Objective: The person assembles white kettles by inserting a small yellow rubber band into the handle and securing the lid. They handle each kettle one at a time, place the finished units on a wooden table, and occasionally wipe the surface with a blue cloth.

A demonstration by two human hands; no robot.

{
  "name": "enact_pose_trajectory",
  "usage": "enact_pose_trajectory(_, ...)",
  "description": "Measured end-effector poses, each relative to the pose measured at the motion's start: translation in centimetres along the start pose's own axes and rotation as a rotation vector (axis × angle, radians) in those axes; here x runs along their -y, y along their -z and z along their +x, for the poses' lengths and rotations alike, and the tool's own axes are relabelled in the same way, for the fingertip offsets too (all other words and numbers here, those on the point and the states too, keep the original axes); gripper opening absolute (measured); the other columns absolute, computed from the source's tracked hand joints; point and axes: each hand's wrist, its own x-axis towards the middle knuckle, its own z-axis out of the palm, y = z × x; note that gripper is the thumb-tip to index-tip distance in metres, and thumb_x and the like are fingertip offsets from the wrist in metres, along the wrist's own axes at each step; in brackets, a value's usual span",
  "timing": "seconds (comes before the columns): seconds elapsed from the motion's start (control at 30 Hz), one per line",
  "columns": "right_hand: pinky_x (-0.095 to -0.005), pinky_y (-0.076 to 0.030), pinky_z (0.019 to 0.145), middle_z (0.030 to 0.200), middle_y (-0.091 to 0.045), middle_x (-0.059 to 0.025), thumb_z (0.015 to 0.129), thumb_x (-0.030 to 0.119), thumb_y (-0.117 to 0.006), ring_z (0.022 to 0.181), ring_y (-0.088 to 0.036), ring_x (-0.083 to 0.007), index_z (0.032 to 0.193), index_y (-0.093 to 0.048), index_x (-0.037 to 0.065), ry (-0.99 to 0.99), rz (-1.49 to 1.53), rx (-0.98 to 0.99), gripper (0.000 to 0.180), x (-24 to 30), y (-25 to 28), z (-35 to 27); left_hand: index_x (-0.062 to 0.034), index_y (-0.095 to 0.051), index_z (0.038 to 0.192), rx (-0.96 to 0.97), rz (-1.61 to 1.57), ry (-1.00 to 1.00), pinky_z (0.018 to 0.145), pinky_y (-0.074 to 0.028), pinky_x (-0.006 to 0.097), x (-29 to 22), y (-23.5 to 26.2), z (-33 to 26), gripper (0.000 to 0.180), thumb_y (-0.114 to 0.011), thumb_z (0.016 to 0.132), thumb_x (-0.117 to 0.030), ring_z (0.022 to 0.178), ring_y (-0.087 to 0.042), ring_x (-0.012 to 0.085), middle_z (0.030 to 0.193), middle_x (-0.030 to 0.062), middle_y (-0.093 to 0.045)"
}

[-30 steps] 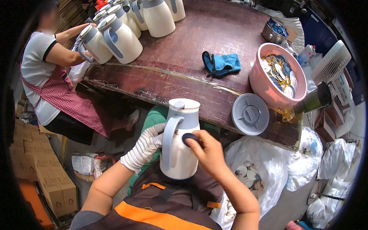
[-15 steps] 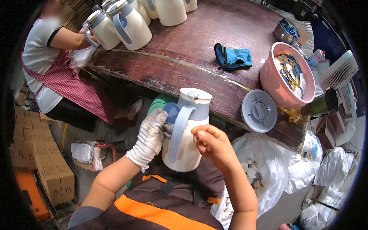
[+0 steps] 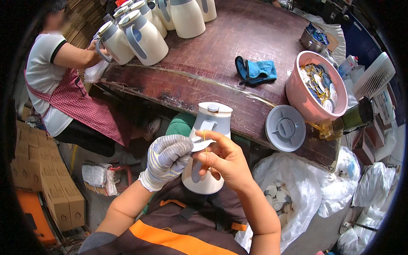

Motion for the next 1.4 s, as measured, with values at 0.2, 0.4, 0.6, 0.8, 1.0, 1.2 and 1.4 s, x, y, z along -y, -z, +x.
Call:
enact_pose_trajectory(0.2,-0.0229,-0.046,0.068,0.084,-0.063,-0.0003,0.075,0.013,-0.081,0.079,-0.059,-0.0088,0.091,-0.064,0.005,0.244,-0.326,-0.16,0.025,0.0,-0.6,0.3,-0.0052,-0.052,0.124,-0.011,-0.739,0.831,0.078,-0.051,0.029,-1.8,-2.9,-1.3,0.044,-0.068,0.085,-0.014,0.09,-0.061,0.017,0.107,0.0067,-0.06)
enact_pose_trajectory(0.4,-0.028,-0.046,0.068,0.08,-0.064,-0.0072,0.076,0.009,-0.077,0.074,-0.06,-0.018,0.082,-0.064,0.002,0.626,-0.969,-0.506,0.015,0.2,2.3,1.2,-0.0051,-0.055,0.12,0.082,-1.312,1.196,0.059,-0.045,0.023,-2.5,-1.8,0.0,0.037,-0.068,0.087,-0.018,0.067,-0.054,0.0084,0.085,0.0013,-0.057)
enact_pose_trajectory(0.6,-0.029,-0.043,0.064,0.079,-0.061,-0.0071,0.079,0.01,-0.074,0.072,-0.057,-0.018,0.08,-0.063,0.001,0.527,-1.037,-0.729,0.015,-4.2,8.5,-0.2,-0.0028,-0.06,0.106,-0.024,-1.171,1.218,0.048,-0.037,0.019,-1.2,-1.3,-1.4,0.025,-0.07,0.088,-0.018,0.053,-0.045,0.0043,0.069,-0.0028,-0.053)
enact_pose_trajectory(0.8,-0.0257,-0.043,0.066,0.08,-0.062,-0.0043,0.079,0.009,-0.074,0.074,-0.056,-0.0127,0.081,-0.063,0.001,0.314,-0.663,-0.621,0.014,-7.4,7.8,-1.7,0.0011,-0.056,0.116,-0.055,-1.022,1.178,0.052,-0.043,0.02,-0.3,-1.2,-2.5,0.034,-0.069,0.087,-0.013,0.06,-0.052,0.0054,0.078,0.0011,-0.059)
enact_pose_trajectory(1.0,-0.0208,-0.043,0.066,0.082,-0.06,0.0006,0.084,0.01,-0.073,0.075,-0.053,-0.0057,0.087,-0.061,0.002,0.24,-0.48,-0.473,0.014,-8.5,5.5,-1.2,0.0007,-0.054,0.119,0.094,-0.696,1.127,0.05,-0.043,0.019,3.5,-1.5,1.1,0.041,-0.07,0.086,-0.018,0.064,-0.054,0.006,0.083,0.002,-0.06)
enact_pose_trajectory(1.2,-0.0223,-0.042,0.063,0.083,-0.059,-0.0002,0.083,0.01,-0.073,0.072,-0.052,-0.0062,0.086,-0.061,0.001,0.247,-0.477,-0.471,0.016,-9.6,5.2,-1.4,0.0005,-0.061,0.11,0.197,-0.632,1.215,0.043,-0.034,0.019,4.0,-1.8,1.1,0.037,-0.074,0.084,-0.021,0.049,-0.044,0.0028,0.074,-0.0015,-0.058)
enact_pose_trajectory(1.4,-0.0213,-0.045,0.068,0.086,-0.059,-0.0001,0.083,0.006,-0.071,0.077,-0.056,-0.0081,0.102,-0.061,0.002,0.206,-0.381,-0.425,0.022,-8.2,3.9,-2.6,-0.0001,-0.062,0.111,0.05,-0.67,1.13,0.05,-0.035,0.02,3.1,-0.2,0.5,0.037,-0.076,0.082,-0.019,0.056,-0.046,0.0046,0.079,-0.0005,-0.061)
